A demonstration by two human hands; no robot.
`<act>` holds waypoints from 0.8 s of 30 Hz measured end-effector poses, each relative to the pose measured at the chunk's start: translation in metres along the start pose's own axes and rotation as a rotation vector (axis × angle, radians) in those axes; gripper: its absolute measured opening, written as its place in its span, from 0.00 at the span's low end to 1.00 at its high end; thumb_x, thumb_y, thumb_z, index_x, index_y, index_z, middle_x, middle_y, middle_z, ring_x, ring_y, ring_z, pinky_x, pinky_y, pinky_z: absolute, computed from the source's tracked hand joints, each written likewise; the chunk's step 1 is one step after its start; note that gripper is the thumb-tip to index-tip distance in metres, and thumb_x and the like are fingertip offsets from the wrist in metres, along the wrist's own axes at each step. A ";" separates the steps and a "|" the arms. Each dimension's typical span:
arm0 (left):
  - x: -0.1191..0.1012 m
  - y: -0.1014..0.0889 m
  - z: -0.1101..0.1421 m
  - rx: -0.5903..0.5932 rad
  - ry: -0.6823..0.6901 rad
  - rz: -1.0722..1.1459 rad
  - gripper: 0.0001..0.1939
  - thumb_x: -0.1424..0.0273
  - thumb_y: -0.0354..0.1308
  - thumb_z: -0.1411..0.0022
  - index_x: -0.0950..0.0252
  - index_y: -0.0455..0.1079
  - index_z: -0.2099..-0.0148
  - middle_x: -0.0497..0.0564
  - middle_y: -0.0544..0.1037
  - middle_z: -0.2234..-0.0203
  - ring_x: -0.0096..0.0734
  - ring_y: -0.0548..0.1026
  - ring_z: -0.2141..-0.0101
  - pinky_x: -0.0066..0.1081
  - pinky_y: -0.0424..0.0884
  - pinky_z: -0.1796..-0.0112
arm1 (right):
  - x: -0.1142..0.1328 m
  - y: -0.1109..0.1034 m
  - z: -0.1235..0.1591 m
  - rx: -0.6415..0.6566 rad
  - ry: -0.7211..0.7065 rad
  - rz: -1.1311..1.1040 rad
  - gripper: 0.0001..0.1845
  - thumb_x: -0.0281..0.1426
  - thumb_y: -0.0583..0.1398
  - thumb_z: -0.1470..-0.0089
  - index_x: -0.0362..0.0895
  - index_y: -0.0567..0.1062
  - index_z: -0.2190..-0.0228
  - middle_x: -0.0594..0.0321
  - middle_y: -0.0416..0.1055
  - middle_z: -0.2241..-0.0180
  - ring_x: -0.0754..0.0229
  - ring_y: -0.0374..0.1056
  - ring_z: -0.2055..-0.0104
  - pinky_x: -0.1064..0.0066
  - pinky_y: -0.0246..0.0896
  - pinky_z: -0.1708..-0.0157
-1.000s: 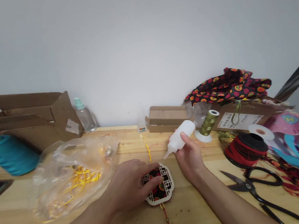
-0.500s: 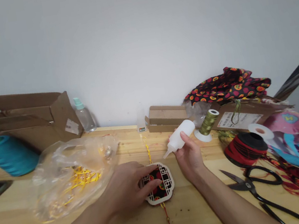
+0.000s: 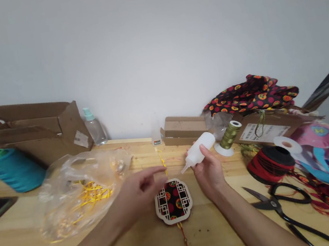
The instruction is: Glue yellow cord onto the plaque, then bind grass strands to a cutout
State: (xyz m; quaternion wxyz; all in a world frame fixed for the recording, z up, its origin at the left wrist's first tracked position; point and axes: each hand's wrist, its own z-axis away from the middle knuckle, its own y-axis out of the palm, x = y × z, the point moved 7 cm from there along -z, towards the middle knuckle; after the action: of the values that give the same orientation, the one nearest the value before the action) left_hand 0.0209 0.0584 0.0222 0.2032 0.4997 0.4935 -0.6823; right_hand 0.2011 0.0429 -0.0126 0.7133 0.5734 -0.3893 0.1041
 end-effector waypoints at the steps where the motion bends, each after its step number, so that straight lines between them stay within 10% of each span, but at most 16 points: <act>1: 0.009 -0.005 0.000 -0.016 -0.139 0.272 0.13 0.63 0.52 0.46 0.65 0.69 0.62 0.39 0.57 0.87 0.18 0.57 0.85 0.20 0.53 0.83 | 0.000 0.000 0.000 -0.001 -0.002 -0.002 0.08 0.33 0.61 0.60 0.42 0.71 0.75 0.66 0.71 0.77 0.65 0.67 0.73 0.72 0.65 0.70; 7: 0.034 -0.012 0.019 -0.089 -0.606 1.222 0.16 0.91 0.42 0.51 0.74 0.64 0.64 0.59 0.72 0.67 0.27 0.75 0.68 0.22 0.73 0.69 | 0.000 0.000 0.000 0.002 0.003 -0.013 0.08 0.32 0.62 0.60 0.42 0.71 0.74 0.67 0.71 0.77 0.65 0.67 0.73 0.72 0.65 0.69; 13: 0.028 -0.004 0.029 -0.149 -0.574 1.264 0.14 0.90 0.42 0.47 0.81 0.65 0.61 0.68 0.73 0.63 0.37 0.75 0.64 0.22 0.75 0.68 | -0.001 -0.003 -0.001 0.003 -0.009 -0.011 0.07 0.32 0.61 0.59 0.43 0.71 0.74 0.68 0.72 0.76 0.66 0.68 0.72 0.73 0.64 0.68; 18: 0.040 0.006 0.018 -0.190 -0.541 1.249 0.09 0.85 0.46 0.44 0.78 0.68 0.68 0.61 0.76 0.69 0.27 0.77 0.71 0.17 0.74 0.71 | -0.002 -0.001 -0.001 0.022 -0.030 0.030 0.08 0.34 0.62 0.60 0.43 0.72 0.74 0.67 0.72 0.77 0.65 0.68 0.73 0.72 0.64 0.70; 24: 0.045 0.013 0.017 -0.027 -0.498 1.252 0.09 0.81 0.48 0.43 0.78 0.69 0.66 0.65 0.75 0.64 0.36 0.74 0.61 0.26 0.72 0.61 | -0.003 0.005 0.003 0.055 -0.045 0.096 0.10 0.32 0.63 0.62 0.42 0.73 0.73 0.65 0.72 0.76 0.63 0.68 0.74 0.71 0.64 0.72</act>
State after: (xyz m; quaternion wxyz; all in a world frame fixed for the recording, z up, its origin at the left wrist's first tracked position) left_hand 0.0045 0.0476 -0.0231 0.6742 0.5168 0.0578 -0.5244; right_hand 0.1949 0.0422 -0.0112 0.6827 0.5755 -0.4292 0.1360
